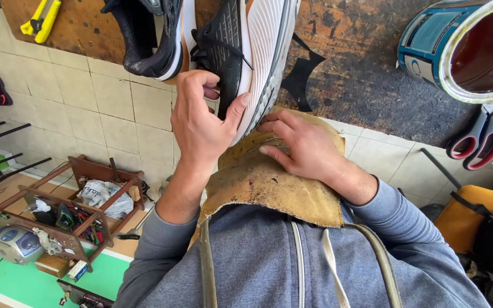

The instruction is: Applying black dye to the white midsole of a sneaker using a brush and wiping it.

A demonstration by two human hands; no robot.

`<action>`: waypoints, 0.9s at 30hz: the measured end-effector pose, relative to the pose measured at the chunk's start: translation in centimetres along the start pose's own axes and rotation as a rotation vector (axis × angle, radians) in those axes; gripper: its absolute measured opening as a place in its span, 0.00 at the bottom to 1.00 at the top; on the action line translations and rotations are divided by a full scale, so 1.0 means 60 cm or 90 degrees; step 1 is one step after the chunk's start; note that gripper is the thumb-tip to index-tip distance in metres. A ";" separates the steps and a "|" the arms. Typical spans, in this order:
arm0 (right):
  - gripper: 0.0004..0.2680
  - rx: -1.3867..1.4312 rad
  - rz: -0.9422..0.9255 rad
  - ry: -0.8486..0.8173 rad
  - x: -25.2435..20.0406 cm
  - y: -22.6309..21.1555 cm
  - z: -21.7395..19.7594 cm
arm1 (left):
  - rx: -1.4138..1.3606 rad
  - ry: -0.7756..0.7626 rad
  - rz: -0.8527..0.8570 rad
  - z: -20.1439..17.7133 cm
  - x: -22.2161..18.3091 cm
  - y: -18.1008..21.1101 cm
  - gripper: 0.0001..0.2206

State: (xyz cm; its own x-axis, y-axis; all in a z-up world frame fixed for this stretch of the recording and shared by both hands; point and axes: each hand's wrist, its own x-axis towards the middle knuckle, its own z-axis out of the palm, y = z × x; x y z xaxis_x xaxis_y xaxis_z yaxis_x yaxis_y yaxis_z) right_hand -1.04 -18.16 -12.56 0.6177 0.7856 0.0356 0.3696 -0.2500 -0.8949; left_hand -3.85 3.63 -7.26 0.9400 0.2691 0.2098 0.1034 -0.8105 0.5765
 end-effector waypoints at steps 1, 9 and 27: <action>0.11 -0.074 -0.049 0.019 -0.002 0.008 -0.002 | 0.033 -0.001 0.000 -0.002 -0.001 0.002 0.20; 0.09 -0.434 -0.212 0.163 -0.016 0.066 -0.019 | 0.238 -0.038 0.073 -0.013 0.014 0.025 0.12; 0.07 -0.436 -0.134 0.265 -0.077 0.087 -0.057 | 0.404 -0.002 0.185 -0.022 0.027 -0.029 0.06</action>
State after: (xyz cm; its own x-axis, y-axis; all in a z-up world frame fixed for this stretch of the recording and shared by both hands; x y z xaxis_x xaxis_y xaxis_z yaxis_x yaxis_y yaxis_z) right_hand 0.40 -25.06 -15.85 0.6450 0.6148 0.4539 0.7642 -0.5166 -0.3862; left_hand -2.93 6.17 -6.90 0.9593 -0.0049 0.2825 0.0174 -0.9969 -0.0762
